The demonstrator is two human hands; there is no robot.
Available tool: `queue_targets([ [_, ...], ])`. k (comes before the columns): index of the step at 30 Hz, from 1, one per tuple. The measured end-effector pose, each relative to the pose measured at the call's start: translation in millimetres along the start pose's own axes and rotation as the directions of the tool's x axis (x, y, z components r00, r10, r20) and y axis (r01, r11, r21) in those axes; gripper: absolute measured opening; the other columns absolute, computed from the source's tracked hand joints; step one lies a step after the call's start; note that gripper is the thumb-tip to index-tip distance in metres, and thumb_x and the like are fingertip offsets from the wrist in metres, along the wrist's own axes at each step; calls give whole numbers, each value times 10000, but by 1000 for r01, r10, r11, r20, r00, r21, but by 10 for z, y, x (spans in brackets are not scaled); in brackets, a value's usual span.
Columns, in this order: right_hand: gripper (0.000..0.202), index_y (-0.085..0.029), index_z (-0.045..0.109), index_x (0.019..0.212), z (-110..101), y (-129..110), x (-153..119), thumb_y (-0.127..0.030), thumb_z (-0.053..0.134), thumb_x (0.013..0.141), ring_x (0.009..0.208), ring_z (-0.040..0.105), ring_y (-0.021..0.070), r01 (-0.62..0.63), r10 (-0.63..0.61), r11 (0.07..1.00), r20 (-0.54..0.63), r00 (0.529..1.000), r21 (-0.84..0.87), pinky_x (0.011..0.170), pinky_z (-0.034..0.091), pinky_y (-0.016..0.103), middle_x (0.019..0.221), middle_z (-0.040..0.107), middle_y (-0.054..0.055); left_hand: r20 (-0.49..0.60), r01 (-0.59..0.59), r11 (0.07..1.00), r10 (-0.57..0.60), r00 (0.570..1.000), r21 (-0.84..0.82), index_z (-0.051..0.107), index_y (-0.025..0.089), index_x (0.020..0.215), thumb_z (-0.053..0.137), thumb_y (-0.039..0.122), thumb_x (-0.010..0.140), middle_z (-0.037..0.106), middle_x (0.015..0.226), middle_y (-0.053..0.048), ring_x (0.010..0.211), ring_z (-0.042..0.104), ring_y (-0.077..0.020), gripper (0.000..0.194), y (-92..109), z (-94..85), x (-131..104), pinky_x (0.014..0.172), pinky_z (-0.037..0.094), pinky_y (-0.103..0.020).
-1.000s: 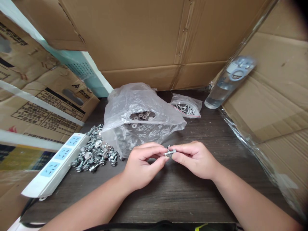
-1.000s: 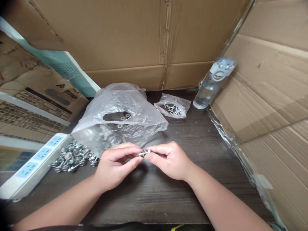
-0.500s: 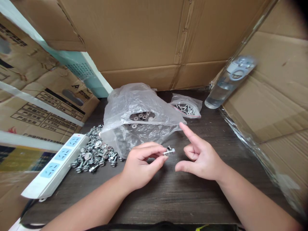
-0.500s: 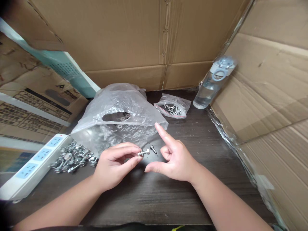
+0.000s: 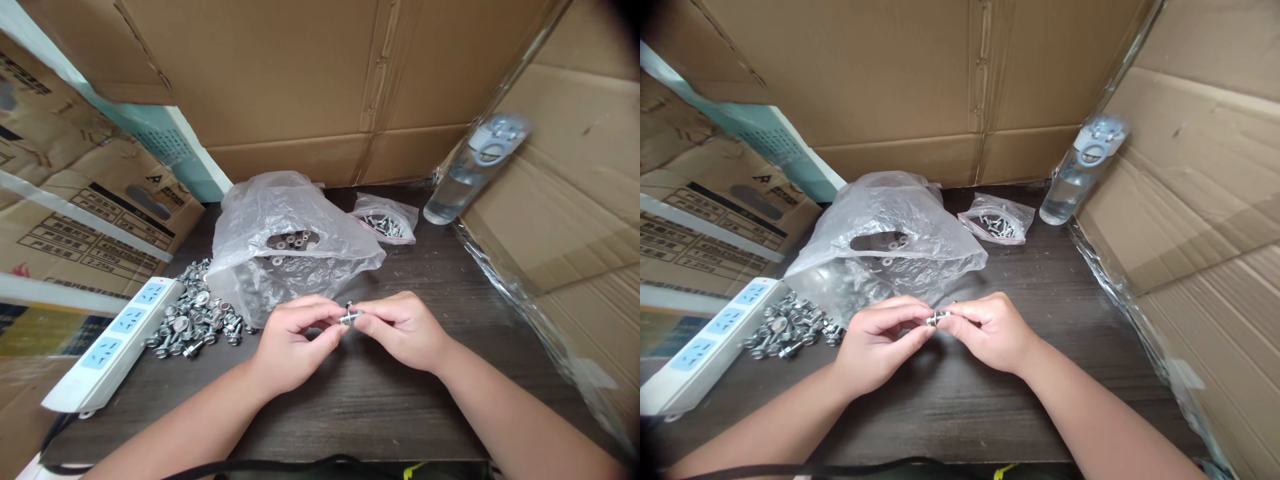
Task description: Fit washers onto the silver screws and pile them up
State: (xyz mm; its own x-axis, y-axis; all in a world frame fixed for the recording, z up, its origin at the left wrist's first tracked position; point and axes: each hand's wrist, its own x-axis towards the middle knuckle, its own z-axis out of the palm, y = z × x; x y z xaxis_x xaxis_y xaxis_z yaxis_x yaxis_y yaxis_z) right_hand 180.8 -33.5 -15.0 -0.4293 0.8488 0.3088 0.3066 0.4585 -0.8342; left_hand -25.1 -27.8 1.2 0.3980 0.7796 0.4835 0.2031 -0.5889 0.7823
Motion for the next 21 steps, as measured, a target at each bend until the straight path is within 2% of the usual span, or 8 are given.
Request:
queue_targets([
  [2, 582, -93, 770, 923, -25, 21, -20, -531, 392, 989, 491, 374, 65, -71, 72, 997, -11, 997, 44, 497, 315, 201, 518, 434, 0, 0, 7, 1000, -7, 1000, 8, 736, 117, 829, 696, 67, 758, 720, 773, -52, 654, 663, -73, 96, -2, -1, 0, 605, 552, -117],
  [4, 772, -73, 723, 1108, -64, 57, -59, -659, 240, 971, 476, 297, 71, -123, 133, 983, -69, 989, 133, 474, 266, 213, 506, 315, -23, -21, 20, 1000, -20, 1000, 16, 739, 112, 823, 705, 73, 752, 726, 776, -60, 649, 673, -81, 87, 0, -3, 4, 584, 551, -116],
  [7, 940, -123, 440, 1466, -141, 82, -120, -791, 121, 887, 480, 191, 86, -75, 127, 954, -166, 978, 290, 470, 197, 230, 540, 205, -55, -61, 37, 999, -37, 997, 4, 746, 107, 815, 713, 74, 742, 733, 776, -67, 646, 685, -92, 86, 6, -5, 10, 566, 556, -120],
  [10, 1035, -205, 130, 1577, -213, 37, -149, -872, 245, 793, 493, 154, 94, 3, 58, 953, -191, 980, 302, 492, 164, 247, 569, 172, -73, -74, 44, 999, -45, 996, -16, 748, 109, 802, 717, 71, 735, 733, 769, -66, 636, 682, -91, 83, 9, -7, 13, 564, 560, -123],
  [13, 1187, -242, -25, 1575, -245, -14, -142, -774, 598, 715, 505, 154, 89, -17, 37, 991, -148, 988, 135, 500, 131, 246, 576, 177, -93, -75, 54, 998, -56, 996, -23, 747, 111, 799, 718, 78, 737, 733, 776, -66, 639, 683, -91, 76, 6, -9, 11, 568, 563, -127],
  [15, 1254, -253, -42, 1571, -233, -18, -126, -611, 768, 683, 503, 161, 82, -34, 33, 999, -130, 991, -9, 490, 128, 237, 566, 179, -106, -67, 56, 998, -57, 996, -20, 746, 114, 812, 718, 87, 744, 732, 782, -65, 643, 683, -90, 78, 1, -9, 9, 568, 561, -126],
  [17, 1221, -264, 6, 1573, -198, 6, -110, -497, 818, 692, 492, 165, 71, -19, 8, 994, -105, 994, -109, 469, 146, 220, 550, 187, -115, -56, 51, 999, -52, 997, -14, 744, 114, 824, 718, 93, 748, 731, 786, -64, 647, 682, -87, 82, -1, -8, 9, 571, 559, -122],
  [21, 891, -247, 303, 1527, -98, 81, -84, -412, 768, 786, 475, 192, 50, 100, -118, 971, -76, 990, -215, 454, 214, 185, 517, 240, -111, -32, 20, 1000, -20, 999, -4, 738, 112, 831, 711, 86, 752, 727, 785, -62, 656, 677, -84, 87, 4, -8, 10, 596, 561, -126],
])
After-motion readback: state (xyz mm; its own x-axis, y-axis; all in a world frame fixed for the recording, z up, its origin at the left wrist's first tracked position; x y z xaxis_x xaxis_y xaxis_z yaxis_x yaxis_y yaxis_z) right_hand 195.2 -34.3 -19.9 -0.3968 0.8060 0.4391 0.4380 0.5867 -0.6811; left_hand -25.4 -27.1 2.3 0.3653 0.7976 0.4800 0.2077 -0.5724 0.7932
